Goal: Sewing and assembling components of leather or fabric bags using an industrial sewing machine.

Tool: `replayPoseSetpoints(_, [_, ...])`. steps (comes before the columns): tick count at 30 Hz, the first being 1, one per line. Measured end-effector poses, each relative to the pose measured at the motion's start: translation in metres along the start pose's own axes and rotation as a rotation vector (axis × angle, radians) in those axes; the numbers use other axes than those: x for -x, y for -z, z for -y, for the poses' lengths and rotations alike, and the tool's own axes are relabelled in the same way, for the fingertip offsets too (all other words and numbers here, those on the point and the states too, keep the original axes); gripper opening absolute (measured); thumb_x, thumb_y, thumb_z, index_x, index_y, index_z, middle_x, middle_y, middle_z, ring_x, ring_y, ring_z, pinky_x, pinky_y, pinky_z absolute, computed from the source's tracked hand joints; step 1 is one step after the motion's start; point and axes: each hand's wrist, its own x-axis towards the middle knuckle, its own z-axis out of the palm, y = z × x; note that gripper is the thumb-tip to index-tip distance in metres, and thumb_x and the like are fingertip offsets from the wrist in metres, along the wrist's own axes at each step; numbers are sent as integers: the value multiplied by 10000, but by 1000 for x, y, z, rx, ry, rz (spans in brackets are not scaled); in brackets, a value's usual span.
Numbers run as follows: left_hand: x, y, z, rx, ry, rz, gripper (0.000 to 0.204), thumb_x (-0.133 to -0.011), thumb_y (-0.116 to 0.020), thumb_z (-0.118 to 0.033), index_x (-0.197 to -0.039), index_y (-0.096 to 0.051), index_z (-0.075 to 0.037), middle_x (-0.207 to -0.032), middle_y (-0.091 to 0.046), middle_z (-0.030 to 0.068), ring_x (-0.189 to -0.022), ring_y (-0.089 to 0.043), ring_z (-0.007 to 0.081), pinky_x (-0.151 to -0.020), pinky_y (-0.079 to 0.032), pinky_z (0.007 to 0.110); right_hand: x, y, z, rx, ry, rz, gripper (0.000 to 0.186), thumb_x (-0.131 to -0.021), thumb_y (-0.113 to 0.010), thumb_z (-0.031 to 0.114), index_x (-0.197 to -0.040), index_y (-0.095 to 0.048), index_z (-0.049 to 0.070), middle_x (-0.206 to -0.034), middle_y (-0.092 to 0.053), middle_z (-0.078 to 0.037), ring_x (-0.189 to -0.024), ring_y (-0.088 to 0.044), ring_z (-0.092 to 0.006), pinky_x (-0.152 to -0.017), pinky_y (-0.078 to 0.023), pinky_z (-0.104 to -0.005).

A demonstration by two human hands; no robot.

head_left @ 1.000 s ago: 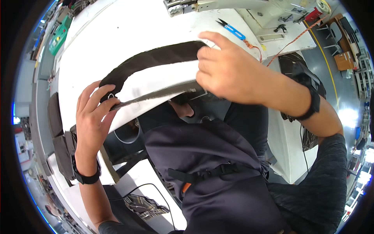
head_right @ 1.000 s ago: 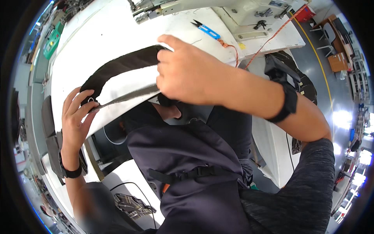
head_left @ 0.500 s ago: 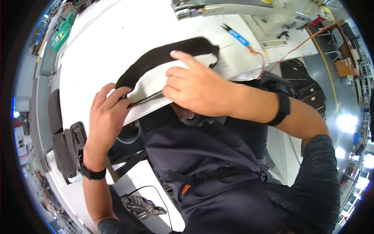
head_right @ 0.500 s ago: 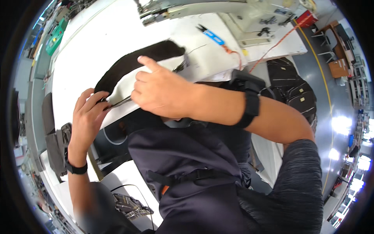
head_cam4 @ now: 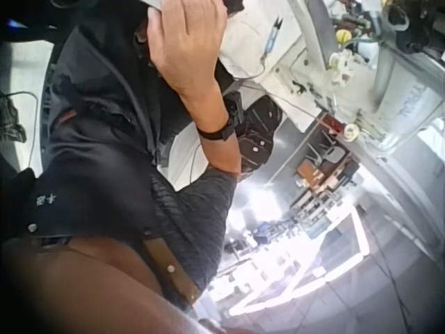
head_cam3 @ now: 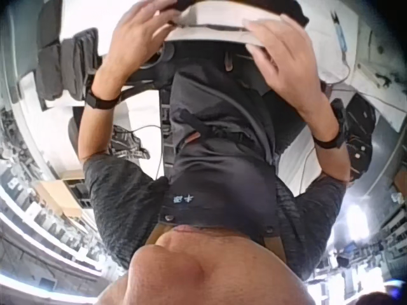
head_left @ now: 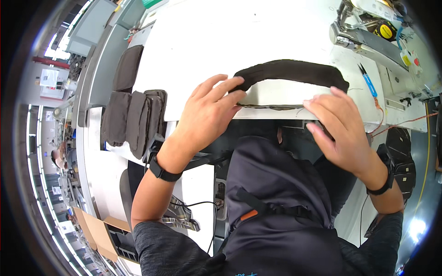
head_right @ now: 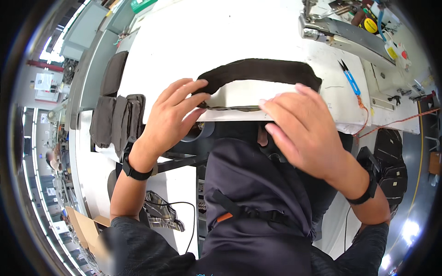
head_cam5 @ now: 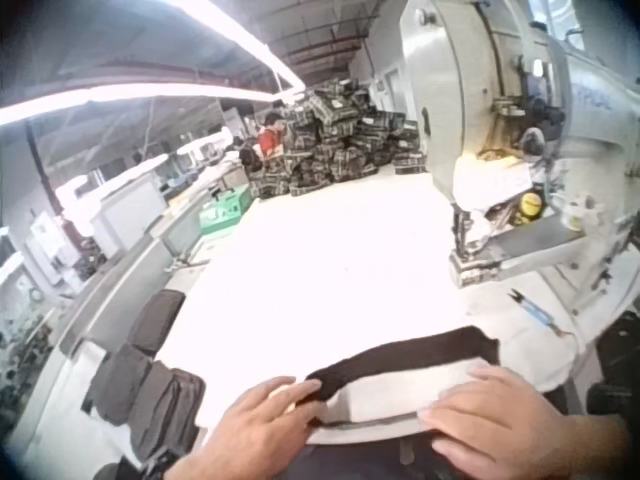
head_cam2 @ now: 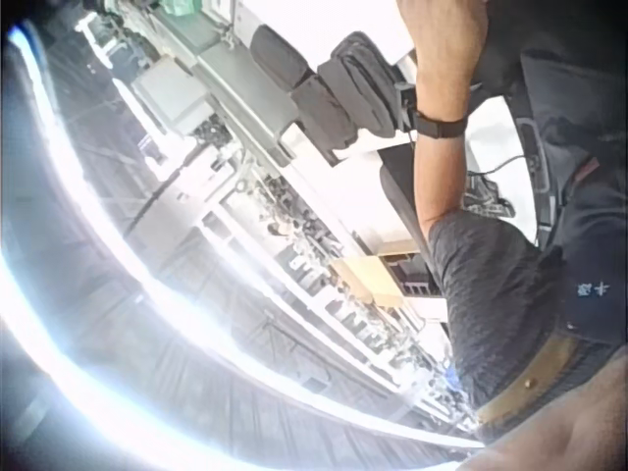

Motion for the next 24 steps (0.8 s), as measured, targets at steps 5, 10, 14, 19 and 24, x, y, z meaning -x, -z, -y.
replayPoseSetpoints(5, [32,39,14,-108,224,-107,575,-871,-765,74,-1406,-695,-123,-1514,-604,153,-1313,-639,346,-1041,-550,412,9,27,40,-308,166,-326,194,-950,-691,31,-1142,-696,60,-1006,-740,-101,-846,-731,-298,-891,-614,-520])
replayPoseSetpoints(10, [127,64,114,81,670,-110,370,-1111,-609,-128,-1463,-634,-18,-1508,-628,141,-1386,-600,250,-1130,-490,382,13,54,58,-260,314,-563,67,-997,-631,56,-1025,-686,30,-855,-664,-105,-739,-667,-267,-706,-589,-447])
replayPoseSetpoints(14, [191,48,104,250,798,28,313,-1141,-588,-216,-1323,-694,15,-1342,-715,107,-1226,-665,228,-1055,-517,357,32,35,56,-401,165,-619,335,-905,-718,147,-1153,-692,-77,-788,-503,-16,-674,-534,-191,-649,-469,-367])
replayPoseSetpoints(19, [159,9,-15,68,515,130,489,-1085,-712,-233,-713,-516,17,-598,-430,129,-547,-321,228,-505,-324,436,164,31,7,-55,-117,-46,206,-882,-694,193,-1029,-659,51,-778,-574,-59,-713,-630,-264,-628,-494,-412])
replayPoseSetpoints(24, [103,-36,-90,397,440,403,408,-1074,-704,-174,-774,-532,42,-695,-510,182,-605,-462,325,-574,-406,464,370,98,-67,589,-868,173,475,-885,-719,184,-1325,-656,15,-1253,-673,-172,-1192,-646,-377,-1028,-517,-515])
